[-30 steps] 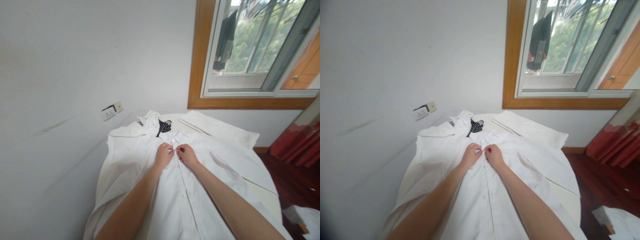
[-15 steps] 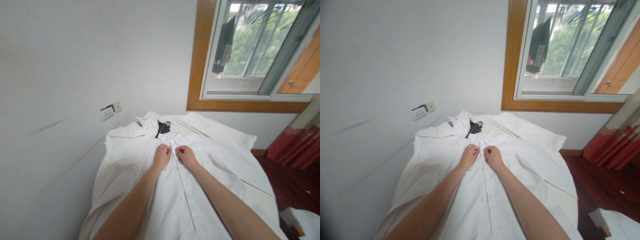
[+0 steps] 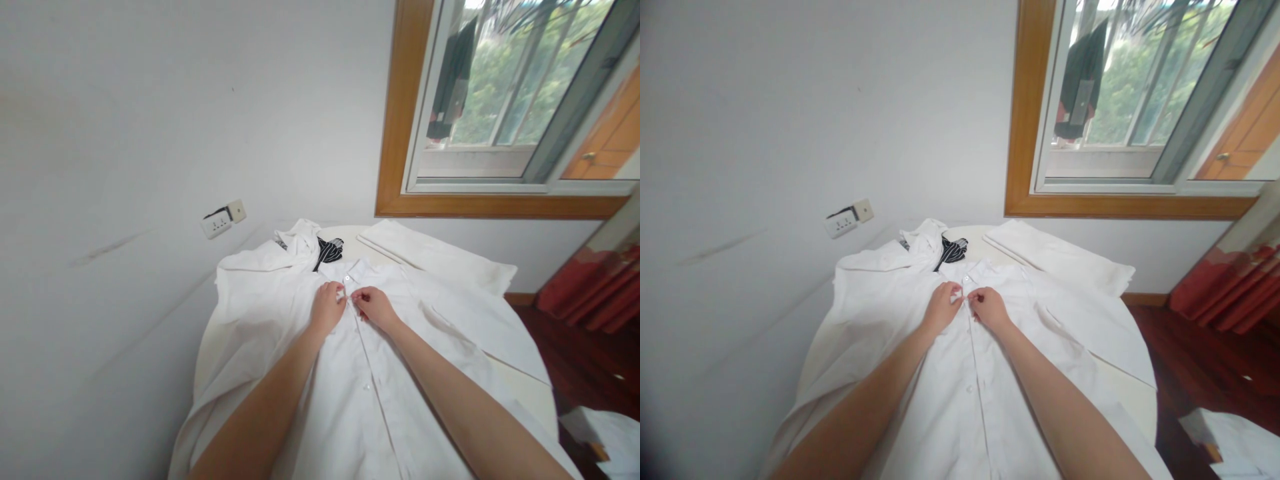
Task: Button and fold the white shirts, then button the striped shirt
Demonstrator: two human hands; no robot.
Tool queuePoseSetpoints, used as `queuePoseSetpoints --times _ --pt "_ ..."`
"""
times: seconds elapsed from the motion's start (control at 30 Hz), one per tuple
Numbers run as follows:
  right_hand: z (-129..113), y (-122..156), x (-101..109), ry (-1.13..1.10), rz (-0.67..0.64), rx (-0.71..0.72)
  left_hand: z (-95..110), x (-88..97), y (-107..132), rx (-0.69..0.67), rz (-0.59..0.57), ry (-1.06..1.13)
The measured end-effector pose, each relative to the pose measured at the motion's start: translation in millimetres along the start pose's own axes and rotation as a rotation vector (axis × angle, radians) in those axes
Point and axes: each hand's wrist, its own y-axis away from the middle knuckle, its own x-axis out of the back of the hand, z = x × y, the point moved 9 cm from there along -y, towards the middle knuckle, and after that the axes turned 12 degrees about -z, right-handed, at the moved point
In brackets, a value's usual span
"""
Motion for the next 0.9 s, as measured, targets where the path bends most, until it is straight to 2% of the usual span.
queuePoseSetpoints --times 0.17,0.27,0.33,0.43,0.6,0.73,0.9 --pt "-6 6 10 0.01 0.107 0.021 15 4.4 6 -0.062 -0.017 -0.118" --pt "-21 13 29 0.219 0.249 0.111 22 -0.2 7 -0.12 -0.066 -0.209" --pt "-31 17 36 0.407 0.287 0.156 23 -6.0 6 -0.152 -0.102 -0.232" --pt "-26 20 34 0.638 0.223 0.095 20 -15.6 4 -0.171 -0.155 -0.26" --pt "-7 24 18 0.847 0.095 -0.042 14 -21.4 3 -0.153 -0.18 -0.295" --pt "2 29 10 0.913 0.002 -0.11 13 -20.7 5 -0.118 -0.175 -0.297" --pt "10 38 15 0.913 -0.018 -0.178 12 -19.9 6 -0.091 -0.171 -0.292"
